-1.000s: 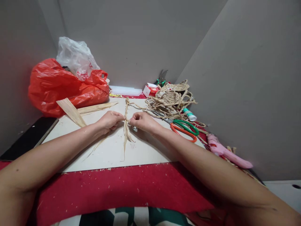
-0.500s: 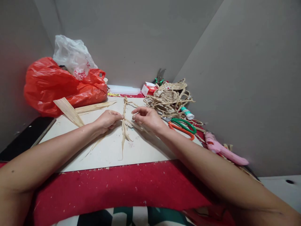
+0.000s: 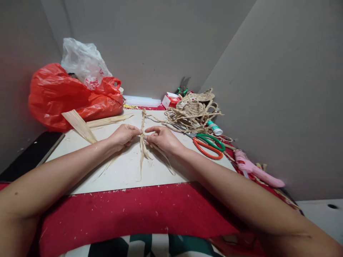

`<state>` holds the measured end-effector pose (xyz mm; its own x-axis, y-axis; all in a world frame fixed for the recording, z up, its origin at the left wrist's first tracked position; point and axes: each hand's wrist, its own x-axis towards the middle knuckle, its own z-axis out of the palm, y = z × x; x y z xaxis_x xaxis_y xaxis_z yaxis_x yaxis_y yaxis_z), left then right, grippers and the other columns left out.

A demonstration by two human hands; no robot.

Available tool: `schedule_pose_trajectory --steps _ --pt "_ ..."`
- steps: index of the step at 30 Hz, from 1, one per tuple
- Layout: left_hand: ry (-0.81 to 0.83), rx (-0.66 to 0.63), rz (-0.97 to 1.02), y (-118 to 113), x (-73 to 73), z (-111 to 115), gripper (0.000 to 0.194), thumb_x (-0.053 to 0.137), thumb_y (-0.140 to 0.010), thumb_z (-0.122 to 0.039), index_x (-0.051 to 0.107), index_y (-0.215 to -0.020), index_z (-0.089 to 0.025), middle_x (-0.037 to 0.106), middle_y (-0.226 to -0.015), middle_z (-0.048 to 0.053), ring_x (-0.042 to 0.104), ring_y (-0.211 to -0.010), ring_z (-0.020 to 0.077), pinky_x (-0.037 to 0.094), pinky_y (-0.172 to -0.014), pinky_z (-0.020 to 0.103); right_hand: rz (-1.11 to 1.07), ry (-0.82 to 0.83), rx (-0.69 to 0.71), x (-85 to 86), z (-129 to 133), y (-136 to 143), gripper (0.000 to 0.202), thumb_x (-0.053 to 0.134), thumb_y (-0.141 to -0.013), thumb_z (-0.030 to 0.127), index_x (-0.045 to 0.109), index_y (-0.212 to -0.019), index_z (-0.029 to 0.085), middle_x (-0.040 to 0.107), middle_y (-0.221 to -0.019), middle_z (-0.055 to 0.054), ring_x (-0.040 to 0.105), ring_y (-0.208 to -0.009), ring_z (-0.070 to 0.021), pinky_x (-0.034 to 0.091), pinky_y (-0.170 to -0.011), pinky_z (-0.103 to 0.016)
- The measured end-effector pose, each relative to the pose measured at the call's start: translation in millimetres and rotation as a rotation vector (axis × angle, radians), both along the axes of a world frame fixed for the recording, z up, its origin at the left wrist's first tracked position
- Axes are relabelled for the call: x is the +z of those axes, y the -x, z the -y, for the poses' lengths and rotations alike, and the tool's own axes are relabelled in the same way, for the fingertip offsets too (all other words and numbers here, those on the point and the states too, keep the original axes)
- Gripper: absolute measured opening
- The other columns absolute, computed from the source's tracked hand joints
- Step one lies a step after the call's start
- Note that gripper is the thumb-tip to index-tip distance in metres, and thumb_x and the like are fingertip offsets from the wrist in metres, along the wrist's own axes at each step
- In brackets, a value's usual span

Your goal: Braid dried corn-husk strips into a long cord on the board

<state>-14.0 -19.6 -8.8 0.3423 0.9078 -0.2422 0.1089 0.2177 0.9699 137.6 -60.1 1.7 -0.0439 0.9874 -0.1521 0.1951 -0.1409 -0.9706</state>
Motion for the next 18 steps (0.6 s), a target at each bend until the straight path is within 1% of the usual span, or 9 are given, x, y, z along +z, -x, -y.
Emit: schedule_pose_trajectory --steps 2,4,6,9,12,15,18 --pt "0.007 0.003 0.004 -0.3 0.8 0.4 0.014 0.06 -0.073 -0.018 0.056 -0.06 -0.014 0.027 -0.036 -0.009 0.018 -0.032 0.0025 0.009 -0.036 0.021 -0.012 0.001 0.014 -6.7 -4.2 0.5 0.016 0.067 -0.068 0.017 0.058 -0.081 0.013 0.056 -0.052 0.001 0.05 -0.046 -0.0093 0.04 -0.049 -0.022" --pt "0.015 0.001 0.006 -0.2 1.7 0.9 0.013 0.059 -0.073 -0.018 0.056 -0.061 -0.014 0.027 -0.036 -0.009 0.019 -0.032 0.0024 0.009 -0.036 0.021 0.02 -0.025 0.04 -11.8 -7.8 -0.4 0.008 0.064 -0.069 0.018 0.06 -0.072 0.012 0.056 -0.053 0.0 0.05 -0.048 -0.0092 0.04 -0.051 -0.022" --pt "0.018 0.0 0.005 0.0 2.4 1.2 0.013 0.059 -0.073 -0.017 0.056 -0.061 -0.013 0.027 -0.037 -0.008 0.019 -0.032 0.0024 0.009 -0.036 0.021 0.091 -0.05 0.041 -13.9 -10.2 -2.0 0.009 0.062 -0.07 0.02 0.06 -0.067 0.011 0.055 -0.053 -0.001 0.047 -0.048 -0.0088 0.038 -0.051 -0.022" --pt "0.019 -0.002 0.003 0.5 2.8 1.1 0.014 0.059 -0.073 -0.017 0.055 -0.06 -0.013 0.027 -0.037 -0.008 0.019 -0.032 0.0022 0.008 -0.037 0.021 0.224 -0.101 0.046 -12.2 -11.8 -5.3 0.014 0.061 -0.069 0.024 0.062 -0.066 0.011 0.055 -0.055 0.0 0.043 -0.048 -0.0085 0.034 -0.05 -0.023" --pt "0.021 -0.007 -0.003 0.8 2.0 0.7 0.014 0.059 -0.074 -0.017 0.056 -0.061 -0.013 0.027 -0.038 -0.009 0.018 -0.033 0.0022 0.007 -0.038 0.022 0.362 -0.201 0.128 -9.1 -13.1 -8.9 0.018 0.058 -0.071 0.028 0.062 -0.067 0.012 0.053 -0.056 0.002 0.041 -0.052 -0.009 0.032 -0.052 -0.023" --pt "-0.008 -0.029 -0.013 0.8 0.0 0.6 0.014 0.06 -0.074 -0.02 0.056 -0.062 -0.014 0.028 -0.039 -0.008 0.019 -0.034 0.0024 0.008 -0.038 0.022 0.494 -0.31 0.199 -7.7 -14.8 -10.4 0.019 0.051 -0.076 0.026 0.057 -0.063 0.013 0.049 -0.056 0.003 0.041 -0.055 -0.0096 0.032 -0.054 -0.022" --pt "-0.057 -0.043 -0.038 0.5 -2.6 1.2 0.014 0.061 -0.074 -0.024 0.059 -0.065 -0.014 0.03 -0.039 -0.008 0.02 -0.035 0.0028 0.01 -0.039 0.023 0.606 -0.33 0.215 -6.7 -15.9 -9.3 0.018 0.047 -0.078 0.021 0.053 -0.063 0.014 0.051 -0.057 0.002 0.044 -0.056 -0.01 0.032 -0.055 -0.022"
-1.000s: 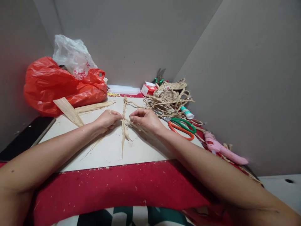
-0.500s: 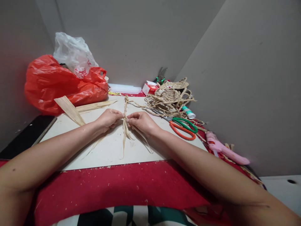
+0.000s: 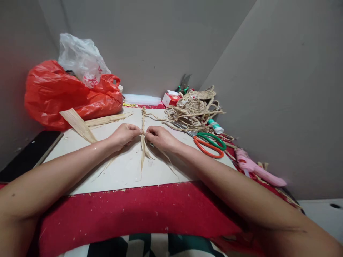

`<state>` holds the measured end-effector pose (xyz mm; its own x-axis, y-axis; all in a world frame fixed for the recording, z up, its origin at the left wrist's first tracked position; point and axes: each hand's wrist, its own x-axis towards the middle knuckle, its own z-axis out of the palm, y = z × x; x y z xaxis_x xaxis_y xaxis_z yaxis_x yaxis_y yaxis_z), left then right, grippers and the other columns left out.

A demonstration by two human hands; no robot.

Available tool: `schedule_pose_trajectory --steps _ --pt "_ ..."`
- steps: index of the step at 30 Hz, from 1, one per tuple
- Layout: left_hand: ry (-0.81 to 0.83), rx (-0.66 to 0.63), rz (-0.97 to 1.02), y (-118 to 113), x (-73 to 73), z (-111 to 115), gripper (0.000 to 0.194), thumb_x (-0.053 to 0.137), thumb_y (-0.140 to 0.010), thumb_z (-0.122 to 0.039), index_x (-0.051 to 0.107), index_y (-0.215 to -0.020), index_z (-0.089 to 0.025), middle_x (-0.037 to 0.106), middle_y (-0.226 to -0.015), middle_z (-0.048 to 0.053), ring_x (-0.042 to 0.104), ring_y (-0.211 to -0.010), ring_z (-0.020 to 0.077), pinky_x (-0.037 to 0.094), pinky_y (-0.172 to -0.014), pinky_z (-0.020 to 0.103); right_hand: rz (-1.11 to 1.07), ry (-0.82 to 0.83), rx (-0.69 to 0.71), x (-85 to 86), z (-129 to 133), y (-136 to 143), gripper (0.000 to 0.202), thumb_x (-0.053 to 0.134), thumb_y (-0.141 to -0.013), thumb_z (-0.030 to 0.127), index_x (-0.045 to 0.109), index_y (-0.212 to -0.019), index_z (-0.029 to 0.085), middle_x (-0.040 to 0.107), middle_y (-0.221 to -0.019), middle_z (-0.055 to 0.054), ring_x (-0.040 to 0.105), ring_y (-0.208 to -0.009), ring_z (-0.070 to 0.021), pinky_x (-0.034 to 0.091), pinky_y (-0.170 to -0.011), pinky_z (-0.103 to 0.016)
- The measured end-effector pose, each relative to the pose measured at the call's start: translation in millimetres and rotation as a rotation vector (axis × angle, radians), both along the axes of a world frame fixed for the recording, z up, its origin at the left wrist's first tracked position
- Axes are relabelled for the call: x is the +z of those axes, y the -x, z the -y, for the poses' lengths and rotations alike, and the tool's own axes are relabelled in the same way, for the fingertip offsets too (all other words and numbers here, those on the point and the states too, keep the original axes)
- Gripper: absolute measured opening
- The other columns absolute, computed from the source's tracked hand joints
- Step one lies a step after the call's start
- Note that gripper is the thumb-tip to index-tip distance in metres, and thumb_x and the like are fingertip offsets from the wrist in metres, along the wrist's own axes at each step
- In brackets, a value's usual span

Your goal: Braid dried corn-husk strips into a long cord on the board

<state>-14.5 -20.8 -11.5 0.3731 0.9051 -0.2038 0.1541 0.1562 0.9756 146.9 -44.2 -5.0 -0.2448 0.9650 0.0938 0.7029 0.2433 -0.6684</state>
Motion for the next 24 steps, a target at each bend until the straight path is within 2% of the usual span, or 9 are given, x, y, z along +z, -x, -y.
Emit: schedule_pose_trajectory --steps 6,11,13,17,20,24 --pt "-0.145 -0.018 -0.106 0.2 -2.3 0.5 0.02 0.065 -0.07 -0.033 0.065 -0.069 -0.013 0.037 -0.041 -0.007 0.022 -0.037 0.0031 0.013 -0.041 0.023 0.029 0.07 -0.034 6.2 2.2 3.9 0.014 0.048 -0.077 0.015 0.052 -0.064 0.015 0.058 -0.055 -0.001 0.05 -0.05 -0.0104 0.035 -0.047 -0.02" --pt "-0.222 -0.013 -0.158 -0.7 0.6 0.3 0.02 0.064 -0.069 -0.031 0.064 -0.066 -0.012 0.042 -0.043 -0.007 0.024 -0.039 0.0032 0.018 -0.043 0.022 -0.348 0.451 -0.093 8.1 -0.6 4.5 0.019 0.048 -0.082 0.015 0.048 -0.063 0.016 0.057 -0.049 -0.001 0.054 -0.044 -0.01 0.041 -0.041 -0.018" --pt "-0.237 -0.018 -0.163 -1.5 0.9 -0.1 0.018 0.063 -0.069 -0.029 0.063 -0.065 -0.012 0.044 -0.043 -0.006 0.026 -0.04 0.0034 0.019 -0.044 0.022 -0.489 0.554 -0.097 7.8 -3.3 2.9 0.021 0.049 -0.083 0.014 0.049 -0.062 0.015 0.057 -0.049 -0.002 0.054 -0.042 -0.0096 0.041 -0.038 -0.018" --pt "-0.248 -0.014 -0.138 -3.0 -0.6 -0.3 0.018 0.063 -0.068 -0.029 0.062 -0.063 -0.012 0.048 -0.044 -0.004 0.028 -0.042 0.004 0.02 -0.045 0.023 -0.668 0.642 -0.097 8.5 -6.5 -2.9 0.016 0.053 -0.079 0.009 0.051 -0.064 0.013 0.061 -0.057 -0.004 0.052 -0.042 -0.0076 0.039 -0.035 -0.016" --pt "-0.238 -0.013 -0.123 -3.7 -0.3 0.4 0.018 0.062 -0.068 -0.029 0.061 -0.063 -0.012 0.048 -0.045 -0.003 0.028 -0.042 0.0041 0.02 -0.045 0.023 -0.757 0.712 -0.031 8.3 -7.3 -7.9 0.008 0.057 -0.077 0.01 0.053 -0.071 0.012 0.061 -0.059 -0.002 0.049 -0.041 -0.0063 0.036 -0.034 -0.015" --pt "-0.231 -0.009 -0.146 -3.8 1.2 0.9 0.016 0.061 -0.068 -0.027 0.06 -0.063 -0.013 0.043 -0.043 -0.006 0.026 -0.041 0.004 0.019 -0.045 0.022 -0.677 0.719 0.011 5.0 -9.1 -13.7 0.008 0.06 -0.075 0.012 0.055 -0.07 0.012 0.056 -0.052 0.002 0.044 -0.038 -0.0051 0.034 -0.036 -0.017"
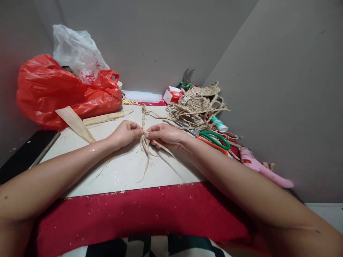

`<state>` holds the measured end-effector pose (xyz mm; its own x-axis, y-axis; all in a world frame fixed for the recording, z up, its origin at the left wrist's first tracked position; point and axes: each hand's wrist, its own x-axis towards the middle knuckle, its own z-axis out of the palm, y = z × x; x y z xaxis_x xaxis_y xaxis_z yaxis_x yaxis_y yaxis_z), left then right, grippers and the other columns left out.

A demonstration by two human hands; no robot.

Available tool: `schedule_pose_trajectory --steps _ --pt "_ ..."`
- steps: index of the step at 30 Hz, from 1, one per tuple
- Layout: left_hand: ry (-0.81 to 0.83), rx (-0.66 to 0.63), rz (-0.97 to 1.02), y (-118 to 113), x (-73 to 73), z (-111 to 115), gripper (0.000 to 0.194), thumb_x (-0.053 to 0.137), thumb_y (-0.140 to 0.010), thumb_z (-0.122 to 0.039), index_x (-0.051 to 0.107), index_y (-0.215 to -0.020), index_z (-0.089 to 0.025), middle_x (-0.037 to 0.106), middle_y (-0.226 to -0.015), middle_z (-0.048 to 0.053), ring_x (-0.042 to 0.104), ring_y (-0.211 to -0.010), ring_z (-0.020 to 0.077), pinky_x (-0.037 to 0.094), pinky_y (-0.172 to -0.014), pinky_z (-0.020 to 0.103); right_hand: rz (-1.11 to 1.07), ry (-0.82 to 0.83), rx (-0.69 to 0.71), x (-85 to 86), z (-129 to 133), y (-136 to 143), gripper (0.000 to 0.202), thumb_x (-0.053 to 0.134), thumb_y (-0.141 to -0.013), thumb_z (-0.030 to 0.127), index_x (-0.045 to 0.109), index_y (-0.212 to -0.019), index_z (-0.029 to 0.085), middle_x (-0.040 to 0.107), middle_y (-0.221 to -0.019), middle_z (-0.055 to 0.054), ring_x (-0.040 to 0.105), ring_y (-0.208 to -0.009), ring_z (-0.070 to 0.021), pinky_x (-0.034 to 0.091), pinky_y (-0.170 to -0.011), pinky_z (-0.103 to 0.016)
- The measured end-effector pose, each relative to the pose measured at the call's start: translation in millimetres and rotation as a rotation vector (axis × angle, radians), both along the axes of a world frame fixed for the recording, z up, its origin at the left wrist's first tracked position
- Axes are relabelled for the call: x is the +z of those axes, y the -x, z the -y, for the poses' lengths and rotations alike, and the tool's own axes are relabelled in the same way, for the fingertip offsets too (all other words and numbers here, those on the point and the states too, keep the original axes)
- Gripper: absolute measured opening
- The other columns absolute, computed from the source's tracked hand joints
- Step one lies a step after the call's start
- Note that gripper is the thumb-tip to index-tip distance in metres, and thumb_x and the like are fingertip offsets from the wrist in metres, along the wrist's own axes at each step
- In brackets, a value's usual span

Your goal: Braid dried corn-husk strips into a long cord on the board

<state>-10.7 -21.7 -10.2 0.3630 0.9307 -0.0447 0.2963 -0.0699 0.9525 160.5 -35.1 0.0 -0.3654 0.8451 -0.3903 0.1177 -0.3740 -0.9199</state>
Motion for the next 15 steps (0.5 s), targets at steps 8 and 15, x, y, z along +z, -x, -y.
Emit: schedule_pose_trajectory --steps 8,15 --pt "-0.072 -0.048 -0.05 2.4 -4.6 -3.7 0.02 0.06 -0.068 -0.031 0.059 -0.062 -0.012 0.046 -0.049 -0.003 0.033 -0.047 0.0058 0.022 -0.048 0.022 0.382 -0.288 0.178 4.1 1.8 -5.3 0.027 0.057 -0.083 0.03 0.05 -0.061 0.016 0.046 -0.047 0.004 0.038 -0.038 -0.0053 0.03 -0.038 -0.019" --pt "-0.078 -0.061 -0.051 2.3 -3.5 -3.4 0.02 0.059 -0.069 -0.031 0.059 -0.062 -0.012 0.045 -0.049 -0.003 0.033 -0.047 0.006 0.024 -0.048 0.022 0.247 -0.108 0.201 6.3 -0.7 -4.8 0.029 0.044 -0.088 0.021 0.044 -0.059 0.016 0.045 -0.048 0.002 0.039 -0.038 -0.0066 0.032 -0.037 -0.019"
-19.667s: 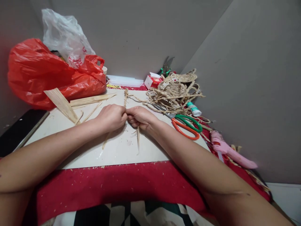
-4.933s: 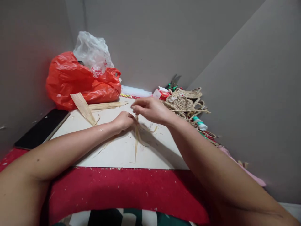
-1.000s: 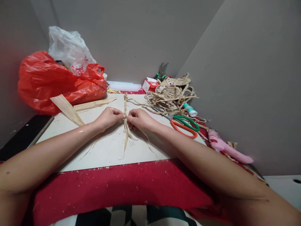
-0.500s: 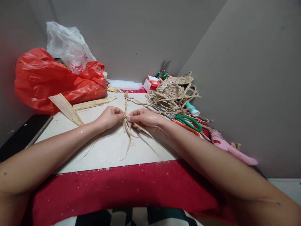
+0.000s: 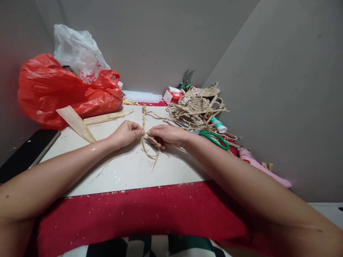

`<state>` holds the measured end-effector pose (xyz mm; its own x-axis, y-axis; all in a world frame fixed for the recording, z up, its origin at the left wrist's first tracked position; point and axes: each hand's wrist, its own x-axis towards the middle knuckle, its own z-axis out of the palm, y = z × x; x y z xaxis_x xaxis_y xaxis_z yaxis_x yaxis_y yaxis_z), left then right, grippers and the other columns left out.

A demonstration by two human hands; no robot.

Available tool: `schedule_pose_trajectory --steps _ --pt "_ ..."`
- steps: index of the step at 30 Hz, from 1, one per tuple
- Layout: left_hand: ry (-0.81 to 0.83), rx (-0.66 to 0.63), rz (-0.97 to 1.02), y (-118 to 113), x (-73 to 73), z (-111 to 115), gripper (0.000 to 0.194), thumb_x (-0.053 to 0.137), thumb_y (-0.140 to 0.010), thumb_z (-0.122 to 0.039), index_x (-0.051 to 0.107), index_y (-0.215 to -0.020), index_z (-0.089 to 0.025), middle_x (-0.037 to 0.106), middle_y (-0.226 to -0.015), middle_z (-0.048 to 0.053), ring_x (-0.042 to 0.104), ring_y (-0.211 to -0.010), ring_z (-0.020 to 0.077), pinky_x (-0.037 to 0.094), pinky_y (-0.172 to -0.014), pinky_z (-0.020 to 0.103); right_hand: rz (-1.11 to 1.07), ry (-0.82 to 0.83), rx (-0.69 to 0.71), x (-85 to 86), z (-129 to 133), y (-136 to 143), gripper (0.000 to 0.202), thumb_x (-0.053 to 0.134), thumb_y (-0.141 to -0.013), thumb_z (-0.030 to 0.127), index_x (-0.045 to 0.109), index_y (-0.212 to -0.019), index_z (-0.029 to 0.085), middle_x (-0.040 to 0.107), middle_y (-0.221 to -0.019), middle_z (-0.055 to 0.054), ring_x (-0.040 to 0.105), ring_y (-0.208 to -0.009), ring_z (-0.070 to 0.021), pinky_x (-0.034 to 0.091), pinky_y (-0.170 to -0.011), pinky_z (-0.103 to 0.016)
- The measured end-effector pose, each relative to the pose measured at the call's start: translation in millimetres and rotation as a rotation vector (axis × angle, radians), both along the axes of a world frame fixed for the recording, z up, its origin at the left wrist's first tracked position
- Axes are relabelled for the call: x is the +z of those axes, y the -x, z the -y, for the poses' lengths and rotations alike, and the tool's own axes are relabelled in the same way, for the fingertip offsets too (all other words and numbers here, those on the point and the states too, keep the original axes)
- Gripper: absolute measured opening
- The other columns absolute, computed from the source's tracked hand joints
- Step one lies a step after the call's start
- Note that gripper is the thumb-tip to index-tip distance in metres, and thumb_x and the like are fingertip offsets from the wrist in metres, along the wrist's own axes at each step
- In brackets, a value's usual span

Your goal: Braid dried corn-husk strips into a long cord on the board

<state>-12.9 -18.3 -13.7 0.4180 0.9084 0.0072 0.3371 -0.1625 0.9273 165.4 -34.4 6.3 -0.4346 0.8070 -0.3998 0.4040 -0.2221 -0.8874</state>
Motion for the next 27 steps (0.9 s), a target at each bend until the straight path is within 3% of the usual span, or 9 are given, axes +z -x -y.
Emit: schedule_pose_trajectory --steps 3,8,13,15,21,27 --pt "-0.001 -0.003 -0.004 0.4 -0.8 -0.8 0.019 0.059 -0.069 -0.03 0.058 -0.062 -0.012 0.045 -0.05 -0.003 0.032 -0.047 0.0058 0.024 -0.048 0.023 -0.132 0.147 -0.003 -2.4 -3.7 -2.0 0.029 0.043 -0.088 0.022 0.044 -0.06 0.015 0.045 -0.048 0.002 0.039 -0.037 -0.0059 0.028 -0.035 -0.018" --pt "-0.001 -0.014 -0.021 0.6 -0.8 0.1 0.02 0.059 -0.069 -0.031 0.06 -0.063 -0.012 0.045 -0.05 -0.003 0.032 -0.047 0.006 0.023 -0.049 0.023 -0.19 0.123 -0.065 -2.5 -6.5 -5.6 0.016 0.053 -0.083 0.019 0.051 -0.069 0.013 0.055 -0.059 -0.002 0.043 -0.042 -0.0052 0.03 -0.036 -0.016" --pt "0.013 0.003 -0.014 0.2 1.2 2.5 0.018 0.06 -0.068 -0.029 0.059 -0.061 -0.013 0.044 -0.049 -0.004 0.031 -0.046 0.0058 0.022 -0.048 0.023 -0.169 0.132 -0.041 -0.6 -7.9 -9.3 0.021 0.06 -0.08 0.023 0.045 -0.068 0.016 0.037 -0.049 0.008 0.024 -0.037 -0.002 0.015 -0.036 -0.015" --pt "0.014 -0.003 -0.018 0.3 1.5 2.7 0.017 0.06 -0.069 -0.028 0.059 -0.06 -0.013 0.042 -0.048 -0.004 0.03 -0.046 0.0057 0.022 -0.048 0.024 -0.071 0.064 -0.022 0.4 -8.0 -10.4 0.024 0.061 -0.08 0.027 0.045 -0.065 0.017 0.034 -0.048 0.008 0.025 -0.038 -0.0029 0.017 -0.037 -0.016" --pt "0.001 -0.02 -0.033 1.2 0.1 1.1 0.019 0.059 -0.07 -0.029 0.058 -0.06 -0.013 0.041 -0.048 -0.004 0.03 -0.045 0.0057 0.021 -0.048 0.024 0.1 -0.173 0.089 6.3 -7.6 -10.5 0.024 0.059 -0.081 0.036 0.055 -0.067 0.016 0.055 -0.061 0.001 0.045 -0.05 -0.0075 0.036 -0.049 -0.021" --pt "-0.029 -0.031 -0.057 1.6 -1.1 0.3 0.022 0.058 -0.072 -0.03 0.054 -0.058 -0.014 0.04 -0.048 -0.004 0.029 -0.046 0.0058 0.021 -0.048 0.024 0.016 -0.044 0.112 8.4 -8.6 -7.3 0.033 0.056 -0.082 0.038 0.05 -0.059 0.016 0.05 -0.052 0.002 0.041 -0.045 -0.0066 0.032 -0.045 -0.02"
